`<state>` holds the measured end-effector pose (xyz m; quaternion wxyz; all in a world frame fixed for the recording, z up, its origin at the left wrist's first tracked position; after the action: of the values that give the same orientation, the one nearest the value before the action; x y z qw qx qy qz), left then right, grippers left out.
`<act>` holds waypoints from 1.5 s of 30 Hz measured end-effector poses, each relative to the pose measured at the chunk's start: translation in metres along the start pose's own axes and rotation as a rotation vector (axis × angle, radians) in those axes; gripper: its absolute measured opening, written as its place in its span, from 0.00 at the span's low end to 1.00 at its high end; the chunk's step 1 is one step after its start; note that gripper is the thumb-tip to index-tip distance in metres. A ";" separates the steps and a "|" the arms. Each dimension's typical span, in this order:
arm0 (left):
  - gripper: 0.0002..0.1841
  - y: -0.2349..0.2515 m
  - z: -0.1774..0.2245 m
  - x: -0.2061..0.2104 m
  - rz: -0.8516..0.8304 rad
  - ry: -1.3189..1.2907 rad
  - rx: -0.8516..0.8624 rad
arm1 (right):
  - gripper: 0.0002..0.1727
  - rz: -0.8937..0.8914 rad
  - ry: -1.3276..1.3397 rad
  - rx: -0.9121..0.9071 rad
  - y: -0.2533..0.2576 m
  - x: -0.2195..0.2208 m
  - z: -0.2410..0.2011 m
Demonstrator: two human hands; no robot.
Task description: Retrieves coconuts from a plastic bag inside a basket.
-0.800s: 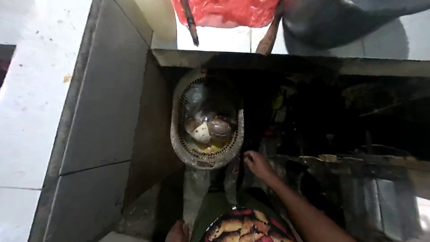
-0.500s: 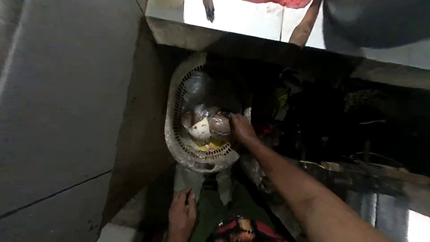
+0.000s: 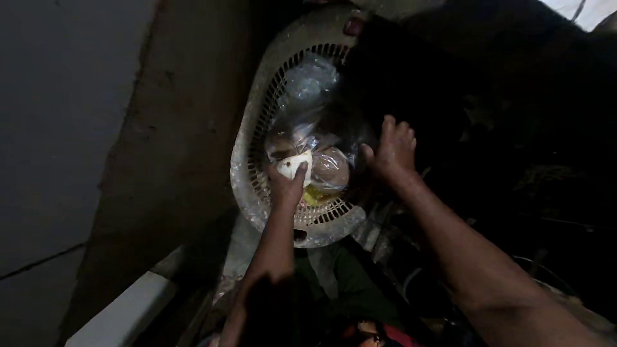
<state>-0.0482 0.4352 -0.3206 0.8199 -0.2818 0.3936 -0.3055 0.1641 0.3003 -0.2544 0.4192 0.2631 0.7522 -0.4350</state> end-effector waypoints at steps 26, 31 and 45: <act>0.28 -0.053 -0.048 -0.073 -0.604 -0.885 0.004 | 0.22 -0.260 0.744 -0.041 -0.107 0.111 -0.060; 0.33 -0.047 -0.044 -0.073 -0.411 -0.336 0.042 | 0.22 -0.344 0.504 -0.178 -0.092 0.107 -0.051; 0.20 0.009 0.016 -0.005 0.003 0.418 0.624 | 0.21 -0.186 0.005 0.279 0.055 0.043 -0.039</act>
<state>-0.0350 0.4480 -0.3165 0.7686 0.0508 0.4410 -0.4606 0.1689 0.3622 -0.3047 0.3345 0.2490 0.7068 -0.5714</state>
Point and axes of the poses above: each hand's wrist, its own y-axis towards the middle knuckle, its own x-axis out of the palm, z = x × y, the point moved 1 cm from there along y, towards the middle knuckle, and after that the axes turned 3 degrees about -z, right-handed, at the moved point
